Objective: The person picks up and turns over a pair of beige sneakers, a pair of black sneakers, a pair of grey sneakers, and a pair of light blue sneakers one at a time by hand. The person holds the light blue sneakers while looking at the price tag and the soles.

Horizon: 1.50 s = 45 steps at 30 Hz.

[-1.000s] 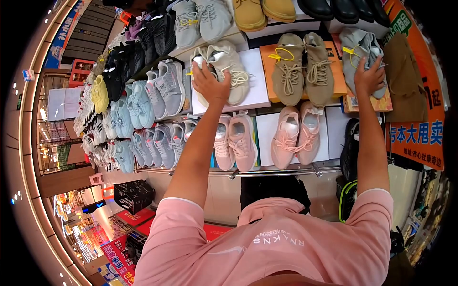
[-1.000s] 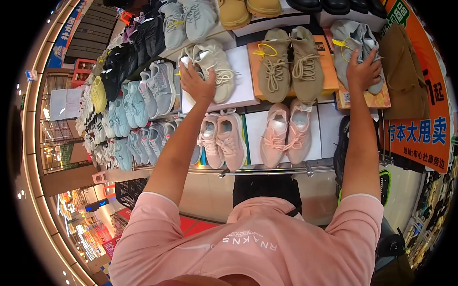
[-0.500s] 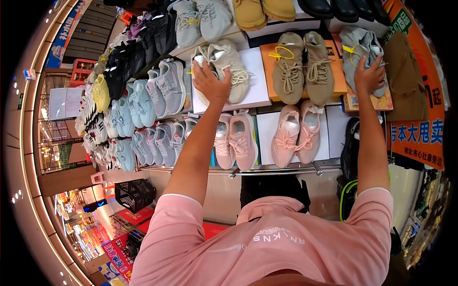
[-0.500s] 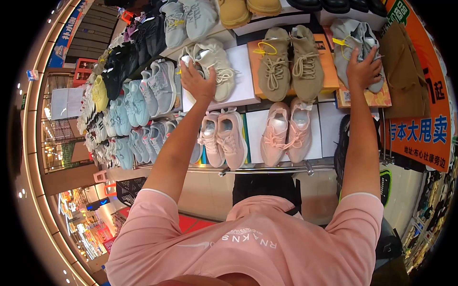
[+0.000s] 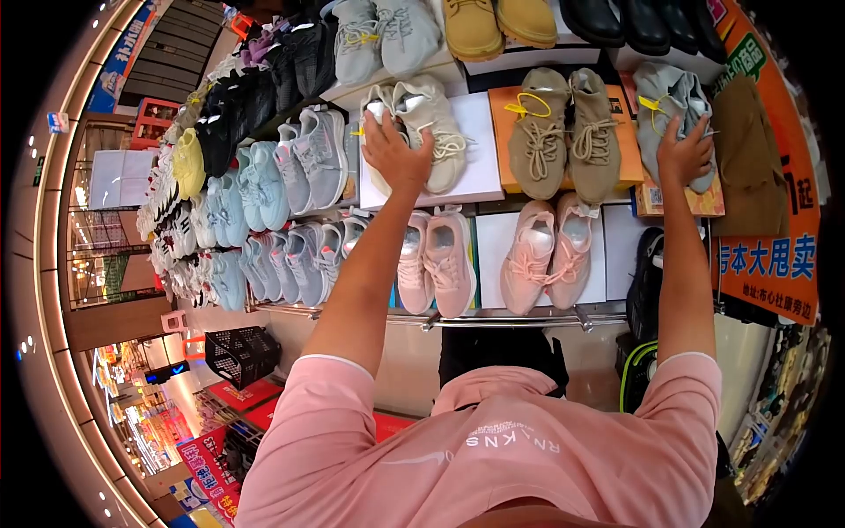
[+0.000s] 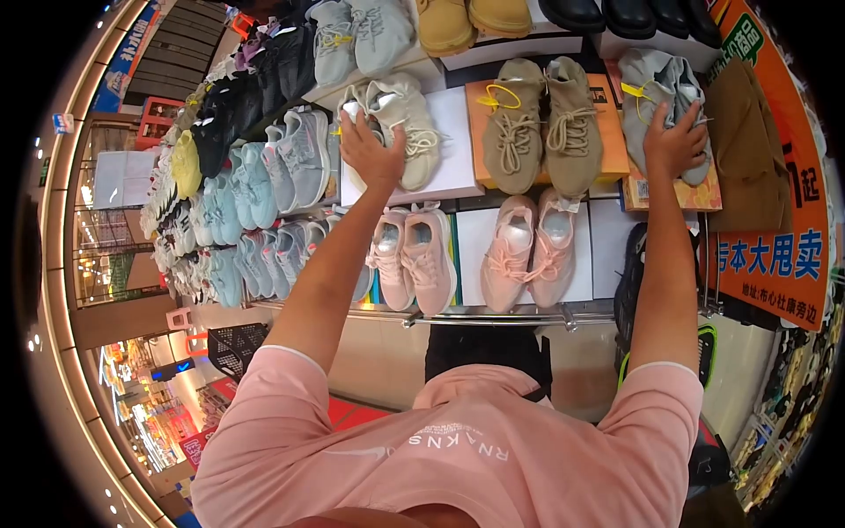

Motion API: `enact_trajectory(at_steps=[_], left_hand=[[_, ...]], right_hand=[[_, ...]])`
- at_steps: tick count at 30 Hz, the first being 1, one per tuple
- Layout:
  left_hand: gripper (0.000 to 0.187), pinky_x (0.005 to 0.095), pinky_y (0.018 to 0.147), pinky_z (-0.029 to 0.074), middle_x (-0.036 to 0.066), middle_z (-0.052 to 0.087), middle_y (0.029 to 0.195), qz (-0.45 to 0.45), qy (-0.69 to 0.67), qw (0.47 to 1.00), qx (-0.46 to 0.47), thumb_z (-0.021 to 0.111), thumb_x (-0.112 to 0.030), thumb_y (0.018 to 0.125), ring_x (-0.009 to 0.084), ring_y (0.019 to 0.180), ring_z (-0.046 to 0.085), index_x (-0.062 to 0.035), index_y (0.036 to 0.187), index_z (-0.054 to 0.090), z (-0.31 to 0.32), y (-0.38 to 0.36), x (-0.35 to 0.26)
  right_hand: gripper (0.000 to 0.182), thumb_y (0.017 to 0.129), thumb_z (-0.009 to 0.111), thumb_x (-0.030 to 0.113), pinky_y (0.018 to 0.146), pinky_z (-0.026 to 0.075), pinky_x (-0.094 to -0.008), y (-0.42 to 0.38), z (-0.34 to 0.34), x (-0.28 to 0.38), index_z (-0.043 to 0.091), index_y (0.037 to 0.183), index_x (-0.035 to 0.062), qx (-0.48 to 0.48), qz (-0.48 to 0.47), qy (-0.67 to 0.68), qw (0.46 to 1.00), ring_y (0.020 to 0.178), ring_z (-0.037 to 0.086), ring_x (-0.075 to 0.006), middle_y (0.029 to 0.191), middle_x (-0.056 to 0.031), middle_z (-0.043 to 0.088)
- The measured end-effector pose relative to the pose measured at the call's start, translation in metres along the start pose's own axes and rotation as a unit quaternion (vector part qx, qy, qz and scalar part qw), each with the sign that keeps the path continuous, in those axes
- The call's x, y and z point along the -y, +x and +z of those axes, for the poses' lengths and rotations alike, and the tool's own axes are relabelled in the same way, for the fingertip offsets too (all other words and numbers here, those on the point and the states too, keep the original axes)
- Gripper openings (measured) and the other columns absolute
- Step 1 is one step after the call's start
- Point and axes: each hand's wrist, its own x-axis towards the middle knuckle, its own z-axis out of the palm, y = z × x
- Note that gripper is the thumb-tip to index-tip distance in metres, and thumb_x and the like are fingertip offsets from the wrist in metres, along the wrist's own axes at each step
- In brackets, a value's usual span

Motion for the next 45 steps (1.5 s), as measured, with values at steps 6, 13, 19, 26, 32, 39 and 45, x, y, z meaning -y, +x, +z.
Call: enact_trajectory(at_steps=[6,13,19,26,32,39,45], left_hand=[[0.083,0.0589,0.116,0.019,0.019,0.026,0.162,-0.009,-0.023,1.0,0.009,0.068,-0.048,0.08,0.0369,0.149,0.025,-0.0089,0.148,0.041,0.001,-0.0007,0.0012],[0.083,0.0577,0.116,0.018,0.019,0.027,0.162,-0.005,-0.022,1.0,0.007,0.069,-0.048,0.08,0.0373,0.148,0.027,-0.0087,0.148,0.042,0.001,0.0009,0.0006],[0.083,0.0541,0.116,0.022,0.019,0.028,0.161,0.001,0.0,1.0,0.003,0.07,-0.045,0.08,0.0373,0.145,0.032,-0.0076,0.148,0.041,-0.0018,-0.0017,-0.0009],[0.082,0.0542,0.116,0.022,0.019,0.027,0.161,0.005,0.003,1.0,0.0,0.069,-0.044,0.081,0.0377,0.145,0.032,-0.007,0.148,0.041,-0.003,0.0001,-0.0028],[0.08,0.0539,0.116,0.022,0.02,0.028,0.161,0.006,-0.001,1.0,-0.004,0.069,-0.044,0.082,0.0378,0.144,0.033,-0.0068,0.148,0.042,-0.0018,-0.0001,-0.0023],[0.08,0.0539,0.116,0.021,0.02,0.027,0.161,0.004,-0.006,1.0,0.002,0.069,-0.044,0.082,0.0387,0.144,0.032,-0.0067,0.147,0.042,-0.0043,0.0,-0.0026],[0.082,0.0571,0.116,0.02,0.018,0.028,0.162,0.0,-0.02,1.0,-0.005,0.071,-0.045,0.079,0.0361,0.148,0.028,-0.0085,0.147,0.043,0.001,-0.0007,0.0004]], right_hand=[[0.073,0.097,0.046,0.064,0.111,0.022,-0.0622,-0.0004,-0.0043,0.0018,0.032,0.157,0.0254,0.007,0.002,0.004,1.0,0.143,0.034,-0.0367,0.151,-0.0205,0.04],[0.072,0.098,0.046,0.062,0.111,0.022,-0.0623,0.0001,-0.0061,0.0031,0.03,0.158,0.0253,0.018,0.008,-0.002,1.0,0.144,0.033,-0.0372,0.152,-0.0214,0.039],[0.07,0.098,0.047,0.061,0.11,0.023,-0.0611,-0.0006,-0.007,0.003,0.033,0.156,0.0251,0.012,0.005,-0.001,1.0,0.144,0.033,-0.0355,0.153,-0.0194,0.04],[0.07,0.097,0.048,0.061,0.109,0.026,-0.0607,-0.0011,-0.0084,0.0046,0.034,0.156,0.0252,-0.005,-0.003,-0.007,1.0,0.144,0.035,-0.0337,0.152,-0.0177,0.041],[0.069,0.098,0.047,0.062,0.108,0.027,-0.0604,0.0006,-0.0043,0.002,0.035,0.155,0.0246,-0.002,-0.001,-0.024,1.0,0.143,0.036,-0.0335,0.151,-0.0174,0.042],[0.07,0.098,0.046,0.062,0.108,0.027,-0.0599,0.0002,-0.0062,0.0038,0.034,0.156,0.0244,0.002,-0.001,-0.035,0.999,0.143,0.036,-0.0329,0.152,-0.0173,0.041],[0.07,0.098,0.046,0.061,0.108,0.027,-0.06,0.0001,-0.0062,0.0033,0.035,0.156,0.0242,-0.003,-0.004,-0.033,0.999,0.144,0.036,-0.0328,0.153,-0.0171,0.041]])
